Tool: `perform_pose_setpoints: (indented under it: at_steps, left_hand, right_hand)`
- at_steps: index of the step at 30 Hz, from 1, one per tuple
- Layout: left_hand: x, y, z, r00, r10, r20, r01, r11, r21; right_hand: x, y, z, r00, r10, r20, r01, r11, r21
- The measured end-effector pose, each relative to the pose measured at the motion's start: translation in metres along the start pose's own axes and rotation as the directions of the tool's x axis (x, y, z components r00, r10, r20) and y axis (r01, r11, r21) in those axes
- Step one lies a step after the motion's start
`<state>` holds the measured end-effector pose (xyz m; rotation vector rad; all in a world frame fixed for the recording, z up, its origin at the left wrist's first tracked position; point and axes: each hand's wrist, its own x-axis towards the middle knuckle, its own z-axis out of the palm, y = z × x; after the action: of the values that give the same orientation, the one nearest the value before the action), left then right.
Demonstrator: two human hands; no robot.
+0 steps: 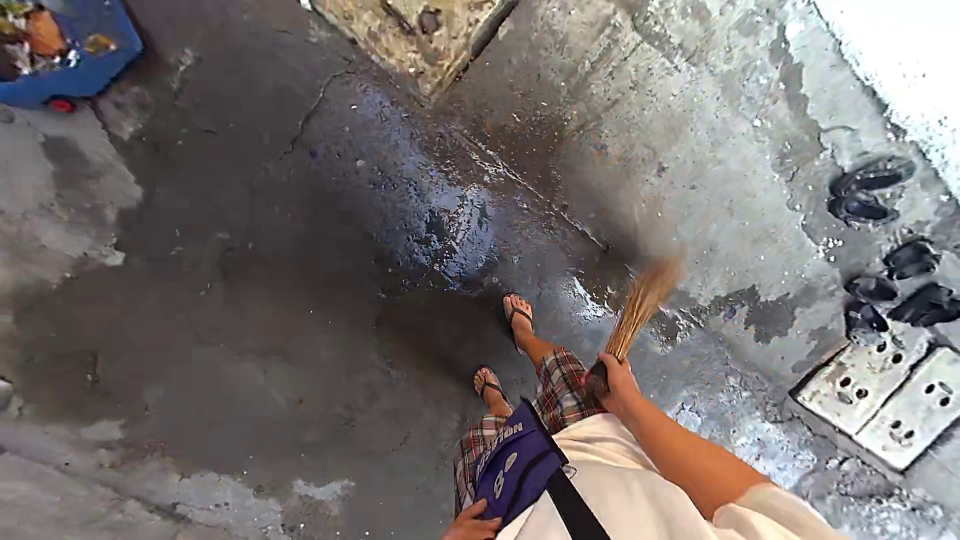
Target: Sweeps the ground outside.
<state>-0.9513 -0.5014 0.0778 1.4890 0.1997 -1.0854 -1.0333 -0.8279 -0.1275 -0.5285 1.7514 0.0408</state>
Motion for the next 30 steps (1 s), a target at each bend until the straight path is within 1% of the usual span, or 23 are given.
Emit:
perform_pose_setpoints:
  at_steps: [1,2,3,4,5,6,7,8,9,11,12,14,15,17,19,21,22,23,24,25,27,29,30]
  left_hand:
    - [0.007,0.013,0.002,1.000,-0.020,0.007,0.020,1.000,0.010]
    - [0.010,0.014,0.000,0.999,0.005,0.044,-0.006,0.999,0.034]
    - [0.015,0.016,-0.003,0.996,0.038,0.087,-0.043,0.997,0.060]
    - [0.024,0.021,-0.003,0.993,0.053,0.107,-0.062,0.995,0.082]
    - [0.032,0.028,-0.002,0.992,0.055,0.118,-0.067,0.992,0.103]
    - [0.038,0.038,-0.002,0.990,0.044,0.137,-0.063,0.988,0.138]
    - [0.046,0.047,-0.002,0.986,0.034,0.161,-0.062,0.983,0.171]
    - [0.054,0.054,-0.002,0.982,0.024,0.187,-0.061,0.980,0.191]
    - [0.061,0.063,-0.002,0.977,0.010,0.215,-0.056,0.977,0.207]
    - [0.078,0.078,-0.005,0.961,-0.003,0.275,-0.063,0.971,0.231]
    - [0.085,0.086,-0.007,0.956,-0.004,0.295,-0.068,0.970,0.233]
    - [0.100,0.104,-0.010,0.954,-0.014,0.298,-0.056,0.973,0.224]
    - [0.107,0.113,-0.013,0.955,-0.015,0.296,-0.053,0.974,0.219]
    - [0.124,0.125,-0.026,0.947,0.008,0.320,-0.081,0.973,0.215]
    - [0.147,0.135,-0.046,0.932,0.047,0.360,-0.132,0.967,0.218]
    - [0.170,0.151,-0.064,0.926,0.066,0.373,-0.157,0.963,0.218]
    - [0.179,0.161,-0.073,0.925,0.067,0.373,-0.158,0.963,0.220]
    - [0.184,0.169,-0.083,0.927,0.063,0.369,-0.152,0.964,0.217]
    - [0.188,0.179,-0.094,0.931,0.051,0.360,-0.140,0.964,0.224]
    - [0.191,0.190,-0.105,0.937,0.036,0.349,-0.124,0.964,0.235]
    - [0.197,0.214,-0.125,0.949,-0.005,0.316,-0.085,0.959,0.271]
    - [0.206,0.226,-0.149,0.952,-0.003,0.305,-0.089,0.953,0.288]
    - [0.211,0.228,-0.160,0.952,0.012,0.307,-0.104,0.952,0.287]
  right_hand:
    - [0.006,-0.014,0.009,0.993,0.102,-0.054,-0.093,0.985,0.148]
    - [0.014,-0.025,0.018,0.979,0.198,-0.057,-0.175,0.946,0.274]
    - [0.023,-0.029,0.029,0.969,0.249,0.004,-0.237,0.916,0.325]
    - [0.030,-0.029,0.043,0.961,0.258,0.098,-0.276,0.922,0.271]
    - [0.033,-0.027,0.058,0.949,0.237,0.208,-0.267,0.955,0.130]
    - [0.031,-0.023,0.071,0.921,0.211,0.326,-0.211,0.977,-0.037]
    - [0.028,-0.022,0.080,0.886,0.195,0.420,-0.122,0.973,-0.195]
    - [0.025,-0.024,0.084,0.862,0.164,0.479,-0.008,0.950,-0.311]
    - [0.022,-0.027,0.079,0.851,0.108,0.514,0.110,0.920,-0.376]
    - [0.013,-0.039,0.055,0.836,-0.044,0.547,0.317,0.853,-0.415]
    - [0.005,-0.044,0.041,0.833,-0.090,0.546,0.360,0.837,-0.413]
    - [-0.016,-0.048,0.015,0.869,-0.144,0.474,0.336,0.874,-0.350]
    - [-0.025,-0.048,0.006,0.904,-0.159,0.396,0.286,0.914,-0.287]
    - [-0.029,-0.048,-0.003,0.974,-0.106,0.202,0.130,0.986,-0.109]
    - [-0.014,-0.057,0.011,0.999,-0.016,0.029,0.013,0.997,0.079]
    - [0.011,-0.080,0.045,0.994,0.064,-0.089,-0.037,0.960,0.276]
    - [0.021,-0.095,0.070,0.988,0.110,-0.105,-0.066,0.932,0.358]
    - [0.026,-0.107,0.102,0.985,0.148,-0.090,-0.101,0.913,0.394]
    - [0.027,-0.115,0.141,0.985,0.164,-0.048,-0.136,0.922,0.361]
    - [0.025,-0.119,0.187,0.988,0.154,0.023,-0.154,0.951,0.269]
    - [0.017,-0.121,0.281,0.972,0.118,0.203,-0.127,0.991,0.031]
    - [0.003,-0.133,0.360,0.905,0.089,0.416,-0.048,0.993,-0.108]
    - [-0.007,-0.143,0.390,0.865,0.062,0.497,-0.002,0.993,-0.121]
